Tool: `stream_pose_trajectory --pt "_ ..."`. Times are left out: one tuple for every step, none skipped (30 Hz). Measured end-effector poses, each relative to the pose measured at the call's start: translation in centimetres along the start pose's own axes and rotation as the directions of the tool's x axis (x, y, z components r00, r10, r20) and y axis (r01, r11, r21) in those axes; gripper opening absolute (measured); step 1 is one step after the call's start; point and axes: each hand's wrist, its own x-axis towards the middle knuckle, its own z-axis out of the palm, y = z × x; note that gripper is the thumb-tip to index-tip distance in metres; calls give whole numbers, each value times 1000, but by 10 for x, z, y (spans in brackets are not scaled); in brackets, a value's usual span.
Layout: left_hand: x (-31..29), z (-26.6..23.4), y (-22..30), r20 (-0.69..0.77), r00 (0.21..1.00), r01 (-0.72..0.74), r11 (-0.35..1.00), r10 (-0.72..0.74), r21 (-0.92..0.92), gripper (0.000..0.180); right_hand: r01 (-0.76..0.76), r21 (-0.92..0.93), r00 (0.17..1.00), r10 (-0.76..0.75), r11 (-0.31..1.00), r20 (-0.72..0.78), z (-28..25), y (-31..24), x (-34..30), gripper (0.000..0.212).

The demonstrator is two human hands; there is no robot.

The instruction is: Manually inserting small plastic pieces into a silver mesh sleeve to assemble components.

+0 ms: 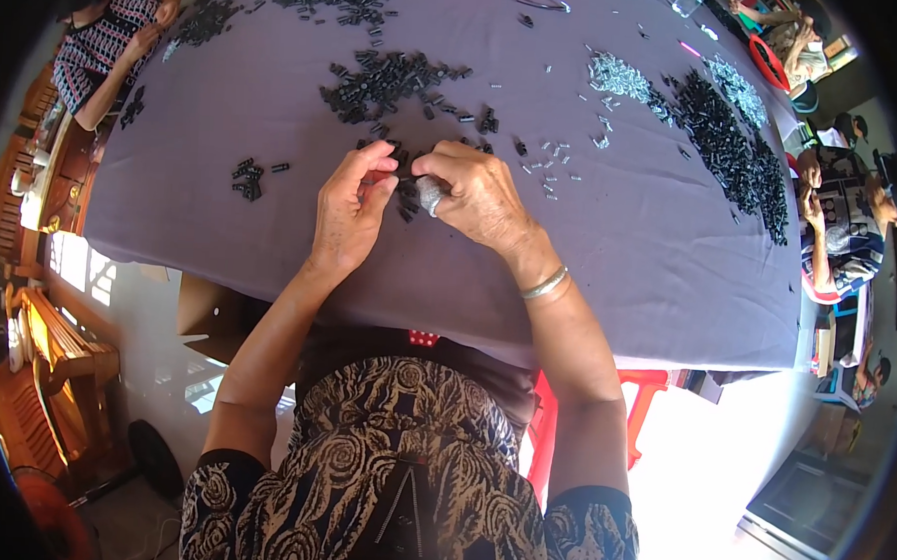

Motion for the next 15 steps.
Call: stream_pose_trajectory --pt "-1 0 -2 32 999 47 992 -44 -116 30 -50 168 998 53 985 -16 -3 -5 1 20" --pt "-2 0 -4 69 994 97 969 -84 -229 29 -95 332 994 108 939 -21 -4 -7 3 19" --pt "-1 -1 -4 71 994 97 969 -82 -228 29 -96 332 994 109 939 -23 -4 -7 3 19" --pt "0 -3 -3 164 981 148 935 -100 -321 28 -93 412 994 107 906 -12 -4 -5 3 19" --pt "0 -4 -3 256 961 207 890 -107 -406 28 -90 490 995 104 867 -2 -4 -5 2 19" --pt "0 -4 -3 256 961 207 890 -107 -406 28 -90 490 995 104 867 -2 -3 -5 3 19" --pt "-1 -4 -3 234 966 206 865 -106 -458 27 -86 504 995 103 859 -6 -2 -6 3 18" --pt "-2 -4 -4 212 971 203 836 -107 -509 25 -82 518 995 103 851 -11 -2 -7 3 17" --pt "-1 -5 -7 212 971 203 836 -107 -509 25 -82 518 995 103 851 -11 -2 -8 4 17" --pt "-1 -6 -10 202 976 172 853 -81 -492 23 -75 490 996 89 868 -5 -3 -10 4 18" --pt "0 -8 -12 192 980 141 869 -54 -475 20 -67 462 997 75 885 0 -4 -11 5 19" --pt "0 -8 -13 192 980 142 869 -55 -474 20 -67 462 997 75 884 0 -5 -13 5 19" --pt "0 -8 -12 183 982 129 896 -55 -424 19 -99 437 995 99 894 23 -6 -15 5 19" --pt "1 -8 -12 174 983 116 921 -54 -372 17 -130 412 992 122 902 44 -6 -15 5 20" --pt "1 -8 -11 176 983 117 920 -54 -373 17 -131 411 991 125 902 44 -7 -15 4 20"
